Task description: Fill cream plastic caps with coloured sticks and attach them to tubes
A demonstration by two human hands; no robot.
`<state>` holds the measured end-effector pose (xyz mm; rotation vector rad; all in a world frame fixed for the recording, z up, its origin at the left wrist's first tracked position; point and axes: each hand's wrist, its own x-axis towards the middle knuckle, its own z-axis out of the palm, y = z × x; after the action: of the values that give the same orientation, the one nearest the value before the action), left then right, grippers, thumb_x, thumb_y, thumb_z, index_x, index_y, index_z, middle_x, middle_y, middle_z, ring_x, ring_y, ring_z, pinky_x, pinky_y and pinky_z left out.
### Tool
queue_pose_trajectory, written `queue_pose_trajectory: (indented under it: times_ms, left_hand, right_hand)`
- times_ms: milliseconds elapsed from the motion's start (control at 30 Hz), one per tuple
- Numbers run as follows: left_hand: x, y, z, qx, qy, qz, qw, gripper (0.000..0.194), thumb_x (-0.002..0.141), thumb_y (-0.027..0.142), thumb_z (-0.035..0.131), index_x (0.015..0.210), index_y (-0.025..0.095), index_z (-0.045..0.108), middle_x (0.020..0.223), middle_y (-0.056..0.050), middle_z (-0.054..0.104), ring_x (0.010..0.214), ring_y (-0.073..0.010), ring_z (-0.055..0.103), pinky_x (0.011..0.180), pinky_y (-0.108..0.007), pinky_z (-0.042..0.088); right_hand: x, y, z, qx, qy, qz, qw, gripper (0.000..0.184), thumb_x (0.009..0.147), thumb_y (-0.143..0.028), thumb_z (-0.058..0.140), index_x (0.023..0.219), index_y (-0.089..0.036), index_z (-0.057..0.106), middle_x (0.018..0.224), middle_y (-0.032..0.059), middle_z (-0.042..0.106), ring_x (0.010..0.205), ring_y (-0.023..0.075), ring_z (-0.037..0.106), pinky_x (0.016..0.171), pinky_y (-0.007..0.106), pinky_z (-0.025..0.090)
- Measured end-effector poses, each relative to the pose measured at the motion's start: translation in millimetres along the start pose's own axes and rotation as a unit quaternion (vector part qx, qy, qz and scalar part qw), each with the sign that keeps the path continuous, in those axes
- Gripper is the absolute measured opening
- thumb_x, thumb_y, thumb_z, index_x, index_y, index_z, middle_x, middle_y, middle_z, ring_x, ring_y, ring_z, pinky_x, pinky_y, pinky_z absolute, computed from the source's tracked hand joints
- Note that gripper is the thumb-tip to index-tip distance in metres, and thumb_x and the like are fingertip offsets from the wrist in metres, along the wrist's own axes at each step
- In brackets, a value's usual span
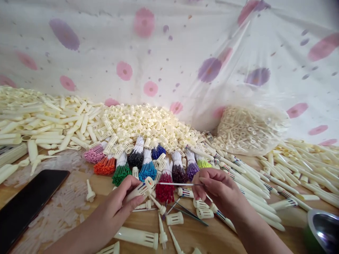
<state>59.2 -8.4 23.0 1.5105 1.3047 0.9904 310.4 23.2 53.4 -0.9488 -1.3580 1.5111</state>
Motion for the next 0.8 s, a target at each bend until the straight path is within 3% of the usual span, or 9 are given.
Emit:
queue_pose_trajectory:
  times_ms: [467,633,800]
  left_hand:
    - [-1,-2,-5.3,0.139,-0.181,0.025,0.973,0.015,0.090,0.033,0.044,0.102,0.027,0.051,0.099,-0.001,0.064,0.089,-0.0188,0.060,0.074,-0.025,0.046]
    - [-2,-3,-4.0,0.150,-0.177,0.046,0.972,0.013,0.089,0.031,0.048,0.100,0.027,0.054,0.095,0.000,0.067,0.085,-0.0180,0.063,0.072,-0.024,0.047]
    - [-3,-6,-1.4,0.169,-0.174,0.052,0.969,0.012,0.089,0.030,0.047,0.098,0.026,0.053,0.090,0.000,0.067,0.081,-0.0181,0.064,0.071,-0.025,0.046]
  right_hand:
    - [4,12,14,-0.009,-0.074,0.096,0.993,0.028,0.074,-0.033,0.058,0.054,-0.016,0.049,0.050,0.0003,0.059,0.040,0.0059,0.044,0.037,0.017,0.031]
    - [0,9,23,-0.083,-0.104,0.109,0.985,0.031,0.077,-0.039,0.056,0.057,-0.016,0.049,0.054,0.0000,0.058,0.043,0.0049,0.043,0.041,0.017,0.033]
    - [-1,14,27,-0.058,-0.114,0.103,0.986,0.036,0.083,-0.046,0.051,0.064,-0.015,0.051,0.060,-0.0002,0.060,0.045,0.0044,0.045,0.043,0.017,0.036]
